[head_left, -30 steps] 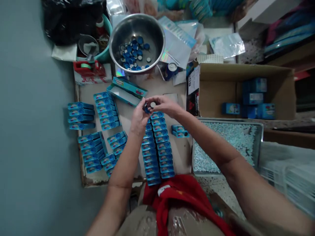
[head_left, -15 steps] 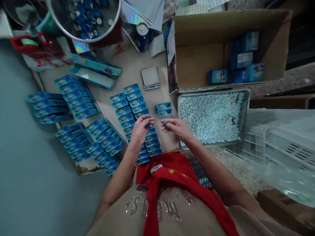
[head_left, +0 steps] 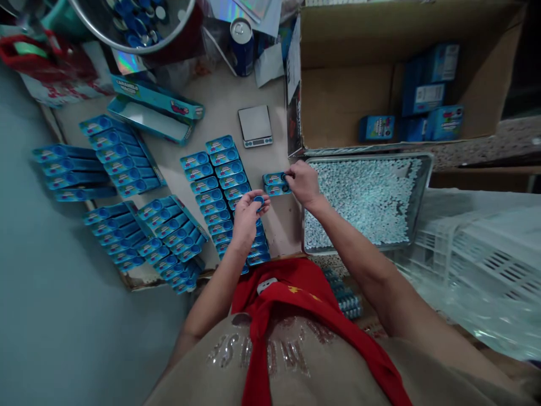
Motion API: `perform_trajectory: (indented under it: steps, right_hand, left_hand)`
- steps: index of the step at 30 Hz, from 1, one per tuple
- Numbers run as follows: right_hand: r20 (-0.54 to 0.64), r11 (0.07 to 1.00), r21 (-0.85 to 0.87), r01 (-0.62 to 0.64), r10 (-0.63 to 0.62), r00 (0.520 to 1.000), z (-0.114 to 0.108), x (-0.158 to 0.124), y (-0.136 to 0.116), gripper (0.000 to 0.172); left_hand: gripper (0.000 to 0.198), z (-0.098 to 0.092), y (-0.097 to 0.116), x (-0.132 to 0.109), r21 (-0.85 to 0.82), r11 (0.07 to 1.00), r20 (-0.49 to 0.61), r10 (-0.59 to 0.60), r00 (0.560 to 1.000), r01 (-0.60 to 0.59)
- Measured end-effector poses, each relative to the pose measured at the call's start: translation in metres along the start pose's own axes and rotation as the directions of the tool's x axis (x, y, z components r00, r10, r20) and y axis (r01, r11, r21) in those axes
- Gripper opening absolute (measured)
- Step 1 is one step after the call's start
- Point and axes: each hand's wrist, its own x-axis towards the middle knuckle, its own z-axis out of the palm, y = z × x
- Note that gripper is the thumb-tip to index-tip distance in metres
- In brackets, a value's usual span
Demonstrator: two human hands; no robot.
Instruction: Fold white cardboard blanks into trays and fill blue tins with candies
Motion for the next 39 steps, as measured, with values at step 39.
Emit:
perform_trajectory:
  steps: [39]
  right_hand:
    - [0.214,0.957,-0.207,-0.206,0.249,0.945,-0.009,-0.001,-0.004,0.017]
  left_hand:
    - [0.023,-0.017,-0.001,0.012,-0.07,0.997,0.015,-0.014,1.0,0.015]
